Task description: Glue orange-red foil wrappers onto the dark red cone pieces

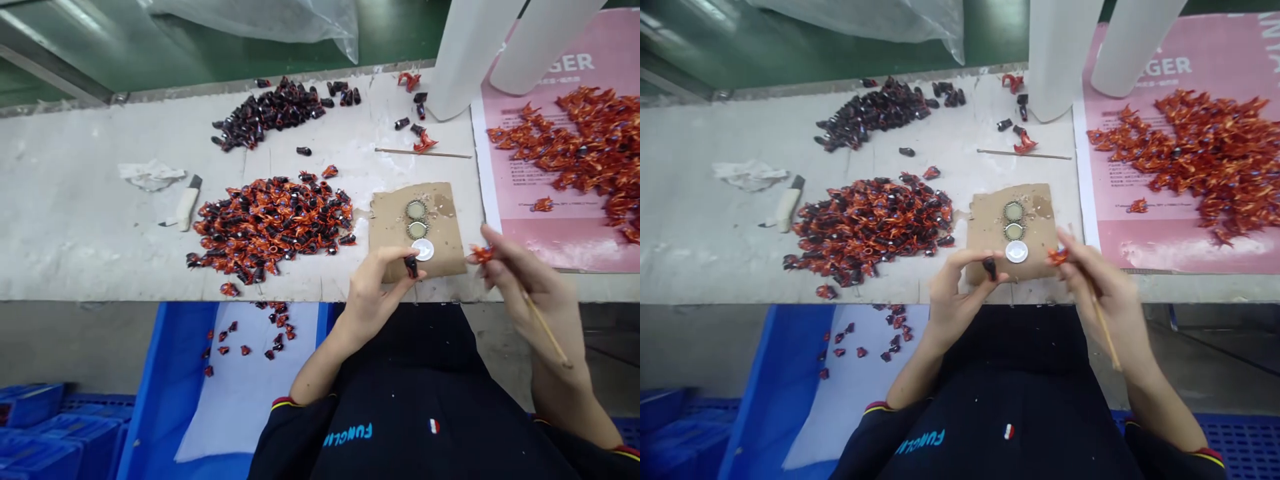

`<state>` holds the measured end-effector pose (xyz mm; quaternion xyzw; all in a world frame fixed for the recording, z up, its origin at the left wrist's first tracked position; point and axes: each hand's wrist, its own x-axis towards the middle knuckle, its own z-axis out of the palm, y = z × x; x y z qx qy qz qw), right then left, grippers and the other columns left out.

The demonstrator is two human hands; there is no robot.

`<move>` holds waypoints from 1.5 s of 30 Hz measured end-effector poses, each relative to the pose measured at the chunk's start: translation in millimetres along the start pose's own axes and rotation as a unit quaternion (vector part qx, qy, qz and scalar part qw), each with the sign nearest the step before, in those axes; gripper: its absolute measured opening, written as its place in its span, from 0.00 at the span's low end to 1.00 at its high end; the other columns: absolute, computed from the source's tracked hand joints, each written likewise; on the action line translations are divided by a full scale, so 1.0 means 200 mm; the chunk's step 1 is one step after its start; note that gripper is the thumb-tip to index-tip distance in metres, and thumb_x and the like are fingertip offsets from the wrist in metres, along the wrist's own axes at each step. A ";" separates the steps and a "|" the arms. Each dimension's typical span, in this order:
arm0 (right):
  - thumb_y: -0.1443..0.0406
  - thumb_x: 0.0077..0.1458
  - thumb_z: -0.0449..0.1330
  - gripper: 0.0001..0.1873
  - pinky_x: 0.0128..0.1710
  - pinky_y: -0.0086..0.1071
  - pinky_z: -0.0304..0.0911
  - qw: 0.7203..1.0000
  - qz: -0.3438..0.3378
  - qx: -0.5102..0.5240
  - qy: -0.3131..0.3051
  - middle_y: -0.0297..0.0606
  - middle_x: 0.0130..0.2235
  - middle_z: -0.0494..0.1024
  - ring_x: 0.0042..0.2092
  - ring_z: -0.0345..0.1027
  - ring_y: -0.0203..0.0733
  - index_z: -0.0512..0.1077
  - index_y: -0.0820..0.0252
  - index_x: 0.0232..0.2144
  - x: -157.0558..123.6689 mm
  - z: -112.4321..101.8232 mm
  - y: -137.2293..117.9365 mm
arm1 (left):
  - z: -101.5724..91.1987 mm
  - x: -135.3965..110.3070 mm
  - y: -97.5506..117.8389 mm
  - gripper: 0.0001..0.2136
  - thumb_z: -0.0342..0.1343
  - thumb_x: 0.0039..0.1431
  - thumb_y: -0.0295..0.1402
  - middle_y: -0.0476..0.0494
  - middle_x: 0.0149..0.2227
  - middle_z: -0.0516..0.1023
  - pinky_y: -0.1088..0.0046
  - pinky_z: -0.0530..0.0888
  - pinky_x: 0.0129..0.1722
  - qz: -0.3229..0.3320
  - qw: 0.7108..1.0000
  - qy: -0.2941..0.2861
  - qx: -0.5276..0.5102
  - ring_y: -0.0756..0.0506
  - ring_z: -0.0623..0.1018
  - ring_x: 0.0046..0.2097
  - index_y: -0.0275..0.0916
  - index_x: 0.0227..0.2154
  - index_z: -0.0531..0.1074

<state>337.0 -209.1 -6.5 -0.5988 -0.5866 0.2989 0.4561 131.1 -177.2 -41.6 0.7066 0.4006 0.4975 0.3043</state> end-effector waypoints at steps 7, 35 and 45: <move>0.64 0.57 0.68 0.11 0.34 0.24 0.76 0.978 0.080 0.181 -0.064 0.29 0.32 0.83 0.32 0.77 0.32 0.79 0.47 0.43 -0.04 0.15 -0.10 | 0.02 0.01 0.02 0.12 0.61 0.63 0.25 0.44 0.42 0.82 0.76 0.81 0.46 0.061 0.998 0.020 0.021 0.49 0.84 0.44 0.38 0.48 0.71; 0.69 0.55 0.68 0.06 0.29 0.23 0.73 0.992 -0.002 0.121 0.027 0.29 0.31 0.82 0.30 0.78 0.33 0.76 0.54 0.34 -0.08 0.25 -0.03 | 0.01 0.00 0.05 0.13 0.60 0.64 0.24 0.36 0.48 0.83 0.75 0.81 0.52 0.076 0.993 -0.017 -0.089 0.46 0.83 0.51 0.33 0.51 0.73; 0.72 0.56 0.66 0.09 0.31 0.27 0.75 0.994 -0.069 0.082 0.019 0.31 0.34 0.82 0.33 0.79 0.36 0.76 0.53 0.38 -0.10 0.25 0.00 | 0.04 -0.01 0.07 0.19 0.68 0.56 0.24 0.43 0.43 0.85 0.78 0.82 0.47 0.050 0.990 0.034 -0.125 0.49 0.85 0.44 0.37 0.50 0.74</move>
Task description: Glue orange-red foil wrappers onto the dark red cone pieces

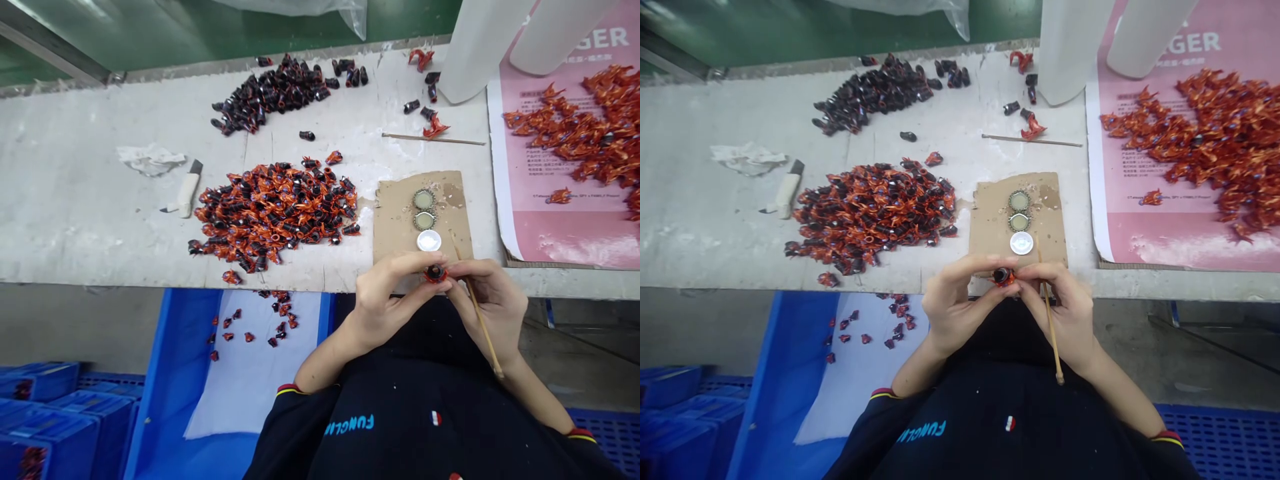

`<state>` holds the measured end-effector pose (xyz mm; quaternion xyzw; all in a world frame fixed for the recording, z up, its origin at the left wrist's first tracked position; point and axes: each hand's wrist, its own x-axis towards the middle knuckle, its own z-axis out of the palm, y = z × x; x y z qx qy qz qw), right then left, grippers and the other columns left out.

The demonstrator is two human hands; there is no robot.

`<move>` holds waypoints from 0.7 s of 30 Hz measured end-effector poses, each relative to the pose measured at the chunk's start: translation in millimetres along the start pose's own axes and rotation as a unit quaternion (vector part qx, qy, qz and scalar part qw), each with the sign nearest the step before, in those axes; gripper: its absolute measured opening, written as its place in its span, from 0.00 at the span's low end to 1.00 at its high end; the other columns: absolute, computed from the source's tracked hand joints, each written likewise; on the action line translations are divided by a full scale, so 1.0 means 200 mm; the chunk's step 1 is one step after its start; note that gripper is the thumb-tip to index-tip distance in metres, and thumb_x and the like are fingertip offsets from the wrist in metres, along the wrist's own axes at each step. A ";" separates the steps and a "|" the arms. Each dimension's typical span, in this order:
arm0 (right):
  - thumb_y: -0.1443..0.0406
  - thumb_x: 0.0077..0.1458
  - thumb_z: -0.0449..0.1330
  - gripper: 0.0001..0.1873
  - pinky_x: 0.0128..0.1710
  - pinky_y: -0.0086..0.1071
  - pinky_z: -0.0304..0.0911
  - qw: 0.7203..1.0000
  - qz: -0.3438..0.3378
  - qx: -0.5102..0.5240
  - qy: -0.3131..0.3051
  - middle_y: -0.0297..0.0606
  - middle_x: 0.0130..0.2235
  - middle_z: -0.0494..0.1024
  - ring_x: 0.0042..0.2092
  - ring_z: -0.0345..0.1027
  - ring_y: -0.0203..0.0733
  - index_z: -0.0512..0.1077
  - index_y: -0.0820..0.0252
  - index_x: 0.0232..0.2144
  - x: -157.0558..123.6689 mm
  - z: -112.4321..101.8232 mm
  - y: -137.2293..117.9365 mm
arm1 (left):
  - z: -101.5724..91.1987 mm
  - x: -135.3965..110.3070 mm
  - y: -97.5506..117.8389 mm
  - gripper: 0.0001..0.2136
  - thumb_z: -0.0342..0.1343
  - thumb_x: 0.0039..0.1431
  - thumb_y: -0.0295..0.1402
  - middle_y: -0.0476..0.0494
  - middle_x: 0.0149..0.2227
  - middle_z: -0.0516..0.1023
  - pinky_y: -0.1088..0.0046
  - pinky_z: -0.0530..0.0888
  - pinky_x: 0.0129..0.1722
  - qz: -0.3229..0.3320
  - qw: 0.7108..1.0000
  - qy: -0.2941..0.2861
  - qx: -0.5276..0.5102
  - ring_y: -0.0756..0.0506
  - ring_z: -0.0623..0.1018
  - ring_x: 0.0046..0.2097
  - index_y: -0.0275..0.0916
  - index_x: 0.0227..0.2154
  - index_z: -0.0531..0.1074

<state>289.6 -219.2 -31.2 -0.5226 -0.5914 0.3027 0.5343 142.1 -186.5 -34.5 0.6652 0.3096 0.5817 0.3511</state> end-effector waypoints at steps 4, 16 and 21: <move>0.73 0.55 0.67 0.11 0.34 0.28 0.75 1.000 -0.020 0.005 -0.002 0.31 0.35 0.82 0.35 0.79 0.36 0.76 0.53 0.39 0.00 0.00 0.01 | 0.00 0.00 0.02 0.14 0.66 0.58 0.25 0.42 0.44 0.85 0.77 0.83 0.46 -0.007 1.000 -0.012 0.018 0.48 0.85 0.45 0.36 0.47 0.75; 0.69 0.56 0.67 0.08 0.30 0.30 0.73 1.000 -0.014 -0.009 0.000 0.31 0.33 0.80 0.30 0.76 0.36 0.74 0.53 0.36 -0.01 0.01 0.02 | -0.03 0.03 0.02 0.09 0.66 0.58 0.26 0.46 0.39 0.86 0.73 0.86 0.43 -0.013 1.000 -0.019 -0.006 0.45 0.87 0.42 0.41 0.41 0.77; 0.68 0.59 0.64 0.08 0.30 0.29 0.71 0.998 -0.027 -0.029 -0.056 0.32 0.34 0.79 0.30 0.73 0.34 0.72 0.53 0.41 0.04 0.00 -0.01 | -0.03 0.03 -0.01 0.06 0.67 0.58 0.38 0.48 0.37 0.87 0.62 0.86 0.46 -0.084 0.993 -0.012 -0.080 0.42 0.87 0.42 0.44 0.35 0.78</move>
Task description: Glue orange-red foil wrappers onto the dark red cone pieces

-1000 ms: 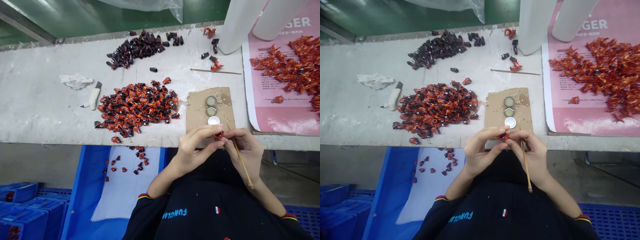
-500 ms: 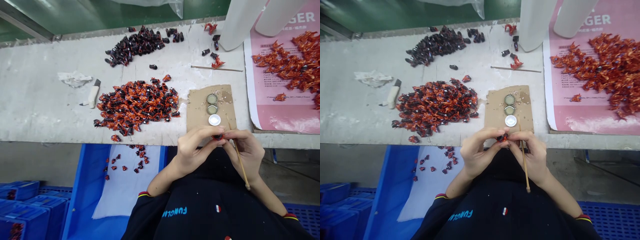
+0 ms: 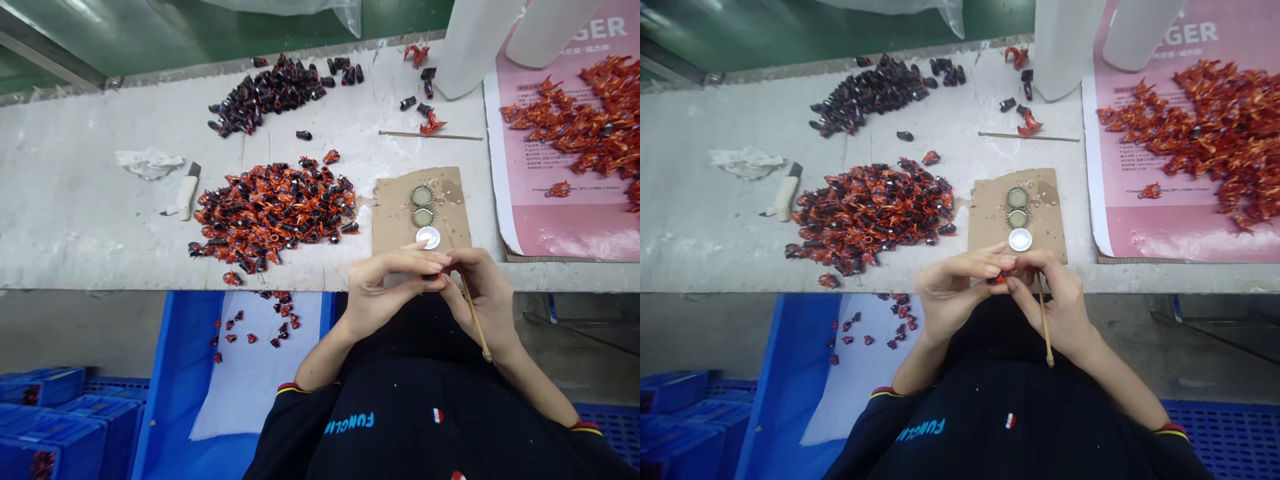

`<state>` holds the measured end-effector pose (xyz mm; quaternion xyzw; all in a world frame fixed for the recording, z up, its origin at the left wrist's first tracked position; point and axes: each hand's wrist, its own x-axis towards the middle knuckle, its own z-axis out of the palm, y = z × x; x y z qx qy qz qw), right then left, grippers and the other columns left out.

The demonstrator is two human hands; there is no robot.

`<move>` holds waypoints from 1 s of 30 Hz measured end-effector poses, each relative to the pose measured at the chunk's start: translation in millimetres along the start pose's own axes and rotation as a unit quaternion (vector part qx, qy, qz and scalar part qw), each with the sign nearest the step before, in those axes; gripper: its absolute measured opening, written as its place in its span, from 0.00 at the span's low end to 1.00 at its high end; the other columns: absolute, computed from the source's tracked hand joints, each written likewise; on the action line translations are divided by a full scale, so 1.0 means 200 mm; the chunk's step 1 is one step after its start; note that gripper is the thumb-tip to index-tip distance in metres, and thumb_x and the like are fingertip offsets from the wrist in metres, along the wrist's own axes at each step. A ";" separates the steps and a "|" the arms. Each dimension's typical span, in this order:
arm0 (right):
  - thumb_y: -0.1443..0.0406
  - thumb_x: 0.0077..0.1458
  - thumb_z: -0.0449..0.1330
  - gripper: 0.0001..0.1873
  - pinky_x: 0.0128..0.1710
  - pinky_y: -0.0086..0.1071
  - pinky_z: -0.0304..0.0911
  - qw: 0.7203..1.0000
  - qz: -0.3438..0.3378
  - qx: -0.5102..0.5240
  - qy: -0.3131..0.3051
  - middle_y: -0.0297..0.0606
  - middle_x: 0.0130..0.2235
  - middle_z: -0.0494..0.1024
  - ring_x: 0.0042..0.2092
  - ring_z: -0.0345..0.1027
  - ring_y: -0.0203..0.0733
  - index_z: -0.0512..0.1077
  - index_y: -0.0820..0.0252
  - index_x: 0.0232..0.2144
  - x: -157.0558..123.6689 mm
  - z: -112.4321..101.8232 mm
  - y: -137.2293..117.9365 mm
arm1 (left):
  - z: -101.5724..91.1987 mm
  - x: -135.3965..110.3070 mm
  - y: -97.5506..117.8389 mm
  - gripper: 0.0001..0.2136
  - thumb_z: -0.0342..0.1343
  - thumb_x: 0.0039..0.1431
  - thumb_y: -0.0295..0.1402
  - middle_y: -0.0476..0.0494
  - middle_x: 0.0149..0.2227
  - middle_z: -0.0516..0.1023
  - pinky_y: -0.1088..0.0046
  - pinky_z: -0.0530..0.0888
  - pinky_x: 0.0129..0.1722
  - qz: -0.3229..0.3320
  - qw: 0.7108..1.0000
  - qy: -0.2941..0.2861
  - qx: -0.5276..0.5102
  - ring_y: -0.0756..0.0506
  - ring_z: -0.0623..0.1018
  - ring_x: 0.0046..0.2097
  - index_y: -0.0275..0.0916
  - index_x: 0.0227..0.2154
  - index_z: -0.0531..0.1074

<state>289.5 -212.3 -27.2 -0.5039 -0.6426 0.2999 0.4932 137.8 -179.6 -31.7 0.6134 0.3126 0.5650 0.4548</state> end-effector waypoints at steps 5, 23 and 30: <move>0.66 0.63 0.58 0.07 0.33 0.32 0.73 0.996 -0.059 -0.023 -0.061 0.37 0.36 0.82 0.35 0.76 0.39 0.74 0.54 0.43 0.05 -0.02 -0.02 | -0.03 0.00 -0.03 0.06 0.67 0.59 0.37 0.44 0.42 0.86 0.62 0.84 0.51 -0.041 0.996 -0.035 -0.065 0.41 0.83 0.54 0.42 0.35 0.78; 0.66 0.66 0.54 0.09 0.32 0.34 0.73 0.990 -0.115 -0.065 -0.041 0.37 0.32 0.81 0.32 0.75 0.40 0.74 0.52 0.36 0.08 0.00 -0.04 | 0.02 -0.01 -0.06 0.15 0.65 0.58 0.48 0.50 0.32 0.85 0.53 0.82 0.55 -0.079 0.991 -0.013 -0.106 0.43 0.87 0.43 0.43 0.31 0.72; 0.64 0.66 0.56 0.08 0.39 0.36 0.74 0.995 -0.078 -0.022 -0.063 0.38 0.39 0.82 0.39 0.77 0.42 0.75 0.51 0.41 0.07 0.00 -0.02 | 0.00 -0.02 -0.05 0.10 0.68 0.57 0.40 0.52 0.36 0.86 0.64 0.82 0.55 -0.066 0.987 -0.001 -0.148 0.47 0.86 0.44 0.45 0.36 0.75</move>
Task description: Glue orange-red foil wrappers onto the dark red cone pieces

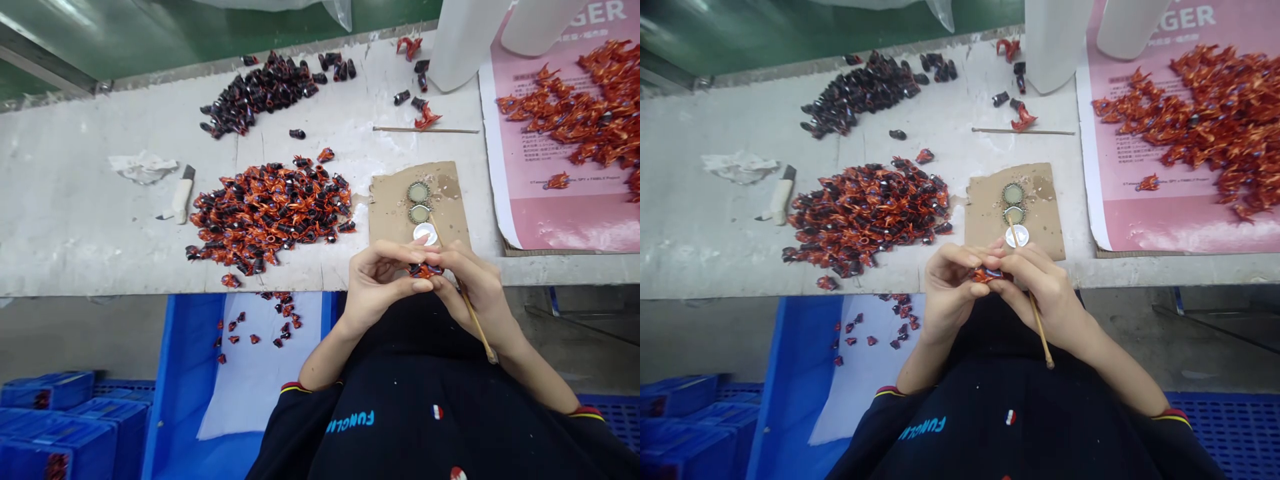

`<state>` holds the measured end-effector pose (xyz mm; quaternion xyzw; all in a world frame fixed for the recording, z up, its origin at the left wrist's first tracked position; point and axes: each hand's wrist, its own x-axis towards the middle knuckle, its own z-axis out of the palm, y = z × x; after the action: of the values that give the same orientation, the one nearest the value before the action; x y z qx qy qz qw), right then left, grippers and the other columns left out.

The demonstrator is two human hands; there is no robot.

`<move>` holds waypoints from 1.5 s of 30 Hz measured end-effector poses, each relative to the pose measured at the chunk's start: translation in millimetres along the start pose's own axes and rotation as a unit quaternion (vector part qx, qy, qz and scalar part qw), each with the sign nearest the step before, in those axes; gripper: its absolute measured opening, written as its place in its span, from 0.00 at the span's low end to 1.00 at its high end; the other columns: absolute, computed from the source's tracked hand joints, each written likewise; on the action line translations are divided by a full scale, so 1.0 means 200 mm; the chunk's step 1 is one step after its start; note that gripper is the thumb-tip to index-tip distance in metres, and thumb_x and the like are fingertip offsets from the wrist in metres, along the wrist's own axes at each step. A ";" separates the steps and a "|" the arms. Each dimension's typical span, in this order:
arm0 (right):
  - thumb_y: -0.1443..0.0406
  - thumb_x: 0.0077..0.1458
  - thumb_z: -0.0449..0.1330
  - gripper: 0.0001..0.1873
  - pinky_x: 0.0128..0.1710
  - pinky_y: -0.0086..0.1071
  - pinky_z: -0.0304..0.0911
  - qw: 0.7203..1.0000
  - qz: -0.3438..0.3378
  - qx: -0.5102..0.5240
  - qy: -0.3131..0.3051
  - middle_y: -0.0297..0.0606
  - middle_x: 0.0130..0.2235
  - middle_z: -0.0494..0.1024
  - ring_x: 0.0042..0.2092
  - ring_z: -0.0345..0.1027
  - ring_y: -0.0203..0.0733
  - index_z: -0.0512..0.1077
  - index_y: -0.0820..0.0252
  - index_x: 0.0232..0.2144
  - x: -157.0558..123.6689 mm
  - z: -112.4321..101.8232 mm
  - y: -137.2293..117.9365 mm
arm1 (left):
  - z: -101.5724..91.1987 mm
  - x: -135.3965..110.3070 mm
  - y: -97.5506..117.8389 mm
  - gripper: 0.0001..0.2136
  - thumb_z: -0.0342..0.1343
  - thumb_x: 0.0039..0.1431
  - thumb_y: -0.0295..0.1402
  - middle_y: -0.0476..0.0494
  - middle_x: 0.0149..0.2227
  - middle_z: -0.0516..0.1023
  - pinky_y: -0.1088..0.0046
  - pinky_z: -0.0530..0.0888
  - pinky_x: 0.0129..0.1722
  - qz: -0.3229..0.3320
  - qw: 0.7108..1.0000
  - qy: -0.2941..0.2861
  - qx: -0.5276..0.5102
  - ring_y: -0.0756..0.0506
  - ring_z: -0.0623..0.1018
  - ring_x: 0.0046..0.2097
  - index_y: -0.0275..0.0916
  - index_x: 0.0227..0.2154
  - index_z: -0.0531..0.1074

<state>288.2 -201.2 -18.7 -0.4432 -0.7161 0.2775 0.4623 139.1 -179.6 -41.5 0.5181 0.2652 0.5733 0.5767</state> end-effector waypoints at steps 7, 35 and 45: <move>0.55 0.69 0.51 0.17 0.30 0.30 0.69 0.998 0.028 0.046 -0.045 0.36 0.29 0.77 0.31 0.71 0.37 0.74 0.56 0.35 0.00 -0.01 0.00 | -0.03 -0.01 0.03 0.14 0.67 0.58 0.45 0.48 0.39 0.86 0.72 0.84 0.43 -0.047 0.998 -0.020 0.042 0.46 0.86 0.43 0.46 0.43 0.77; 0.73 0.61 0.61 0.10 0.38 0.32 0.70 0.987 -0.058 -0.149 -0.029 0.35 0.36 0.75 0.38 0.71 0.39 0.69 0.56 0.43 0.02 -0.02 0.09 | -0.18 0.02 0.13 0.14 0.66 0.58 0.25 0.47 0.39 0.81 0.75 0.78 0.43 0.119 0.928 0.081 0.343 0.50 0.80 0.40 0.42 0.47 0.79; 0.80 0.60 0.56 0.18 0.52 0.31 0.72 0.988 -0.077 -0.133 -0.005 0.41 0.45 0.79 0.50 0.76 0.39 0.71 0.61 0.49 0.02 -0.05 0.13 | -0.37 0.07 0.27 0.11 0.60 0.64 0.26 0.45 0.42 0.81 0.72 0.78 0.45 0.140 0.832 0.118 0.524 0.48 0.80 0.43 0.40 0.48 0.77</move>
<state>307.0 -186.4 -33.9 -0.4430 -0.7807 0.1459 0.4159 54.8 -156.2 -12.8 0.7023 0.5168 0.4799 0.0971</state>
